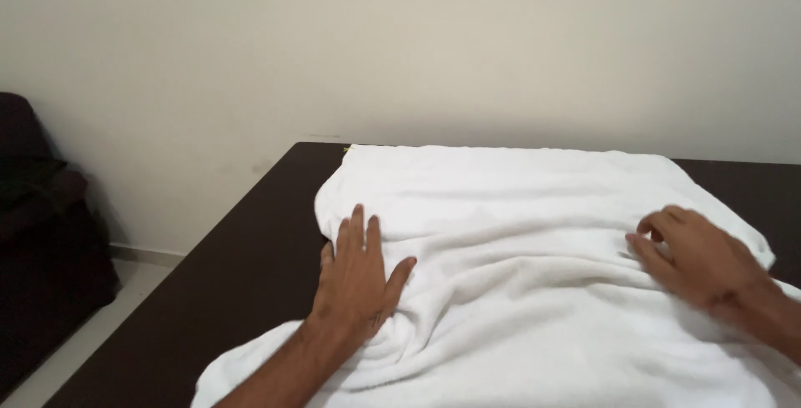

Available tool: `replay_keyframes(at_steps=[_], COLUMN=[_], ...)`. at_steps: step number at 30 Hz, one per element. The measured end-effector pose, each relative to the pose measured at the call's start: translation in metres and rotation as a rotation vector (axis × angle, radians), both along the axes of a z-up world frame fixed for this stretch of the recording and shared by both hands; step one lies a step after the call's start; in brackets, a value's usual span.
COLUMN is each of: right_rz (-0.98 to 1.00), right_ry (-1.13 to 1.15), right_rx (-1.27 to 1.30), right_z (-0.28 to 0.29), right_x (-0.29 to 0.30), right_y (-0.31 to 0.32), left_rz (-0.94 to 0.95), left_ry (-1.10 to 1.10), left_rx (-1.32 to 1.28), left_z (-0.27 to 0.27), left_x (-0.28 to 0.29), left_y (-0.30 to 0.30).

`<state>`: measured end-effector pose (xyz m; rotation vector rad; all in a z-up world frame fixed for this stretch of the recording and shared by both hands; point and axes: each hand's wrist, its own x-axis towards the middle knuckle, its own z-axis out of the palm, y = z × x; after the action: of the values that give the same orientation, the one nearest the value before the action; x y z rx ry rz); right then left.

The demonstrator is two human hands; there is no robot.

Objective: The person unfolds a white towel on a dark table and smooths it out. They then fold the towel in half lengthwise and proceed to fold it into thirds, creating a neat rectangular stack.

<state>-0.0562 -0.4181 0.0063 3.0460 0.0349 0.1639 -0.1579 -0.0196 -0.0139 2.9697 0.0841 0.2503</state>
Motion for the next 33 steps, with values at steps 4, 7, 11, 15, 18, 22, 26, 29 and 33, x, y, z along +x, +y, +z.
replay_keyframes(at_steps=[4,7,11,15,18,22,26,29,33], right_rz=[0.012,0.005,0.079,0.069,0.056,0.121,0.15,0.117,0.01], right_ry=[-0.004,-0.028,-0.13,-0.043,-0.032,-0.103,-0.118,-0.079,-0.032], right_rx=[0.089,0.101,0.145,0.169,0.226,0.111,0.208,0.251,-0.017], right_z=[-0.008,-0.02,-0.044,-0.042,-0.041,-0.062,-0.056,-0.056,-0.083], right_x=[-0.069,-0.097,-0.116,-0.139,-0.149,-0.143,-0.16,-0.169,-0.151], right_y=[-0.011,-0.026,-0.049,-0.048,-0.045,-0.064,-0.066,-0.066,-0.078], left_rz=[0.142,0.101,0.183,0.127,0.065,0.168,0.478,0.525,0.44], left_ry=[0.235,0.273,0.231,0.163,-0.059,-0.169,-0.47,-0.336,0.041], left_rx=[-0.179,-0.139,-0.234,-0.213,-0.423,-0.568,-0.896,-0.752,-0.236], left_z=[-0.005,-0.019,0.005,0.027,-0.025,-0.032,-0.035,-0.052,0.007], left_x=[-0.029,-0.037,-0.072,-0.093,-0.049,-0.027,-0.019,-0.015,-0.08], left_y=[0.007,0.025,0.011,-0.001,0.029,0.055,0.084,0.091,0.036])
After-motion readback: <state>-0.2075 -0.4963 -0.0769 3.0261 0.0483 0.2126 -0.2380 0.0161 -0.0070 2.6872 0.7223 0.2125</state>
